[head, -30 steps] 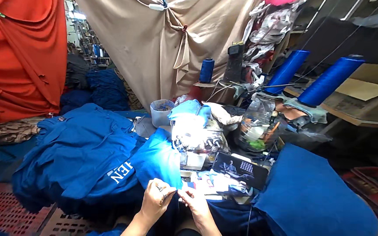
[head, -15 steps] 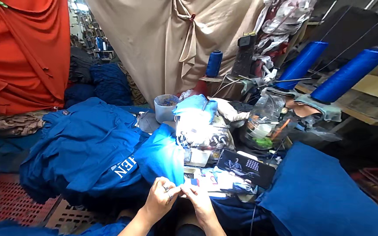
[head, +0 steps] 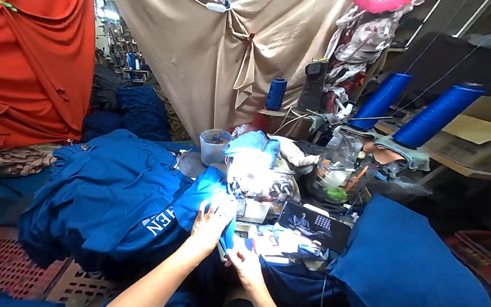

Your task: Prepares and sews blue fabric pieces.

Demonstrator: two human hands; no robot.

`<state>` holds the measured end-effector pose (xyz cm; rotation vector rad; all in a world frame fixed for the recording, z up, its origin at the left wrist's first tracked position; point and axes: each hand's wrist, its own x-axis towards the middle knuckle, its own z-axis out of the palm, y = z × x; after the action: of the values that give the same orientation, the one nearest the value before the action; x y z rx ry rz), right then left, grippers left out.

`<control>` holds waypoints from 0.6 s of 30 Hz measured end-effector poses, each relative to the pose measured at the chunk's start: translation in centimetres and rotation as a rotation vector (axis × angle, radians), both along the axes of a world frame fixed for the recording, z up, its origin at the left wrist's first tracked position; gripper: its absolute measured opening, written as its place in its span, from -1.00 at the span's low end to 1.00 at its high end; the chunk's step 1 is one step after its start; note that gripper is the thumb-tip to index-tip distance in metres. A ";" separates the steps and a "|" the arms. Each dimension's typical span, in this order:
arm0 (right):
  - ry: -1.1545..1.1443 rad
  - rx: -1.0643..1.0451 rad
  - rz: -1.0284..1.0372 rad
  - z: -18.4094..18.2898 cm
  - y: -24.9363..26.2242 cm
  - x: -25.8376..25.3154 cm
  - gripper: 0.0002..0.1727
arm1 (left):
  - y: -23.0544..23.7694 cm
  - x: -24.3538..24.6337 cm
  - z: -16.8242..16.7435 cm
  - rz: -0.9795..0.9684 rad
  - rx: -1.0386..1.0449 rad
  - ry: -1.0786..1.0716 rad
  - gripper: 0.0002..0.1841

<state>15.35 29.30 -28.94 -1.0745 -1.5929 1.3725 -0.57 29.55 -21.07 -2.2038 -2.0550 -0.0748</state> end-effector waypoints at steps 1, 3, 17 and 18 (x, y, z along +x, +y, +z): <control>-0.004 0.002 0.001 0.1 -0.1 0.0 -0.78 | 0.2 0.1 0.3 0.011 -0.052 0.005 -0.10; -0.011 0.009 -0.010 -0.1 -0.1 0.2 -0.78 | 0.2 -0.1 -0.1 0.009 -0.026 0.009 -0.06; -0.017 0.009 -0.132 5.1 8.9 -3.4 -0.72 | 2.0 -2.3 0.8 -0.157 0.101 -0.151 -0.41; 0.007 -0.021 -0.150 5.5 9.2 -3.8 -0.69 | 2.3 -2.4 1.1 -0.161 0.081 -0.155 -0.42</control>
<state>11.60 38.54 -23.48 -1.1757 -1.4644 1.2934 -2.92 31.84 -19.93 -2.3765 -1.9044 -0.3485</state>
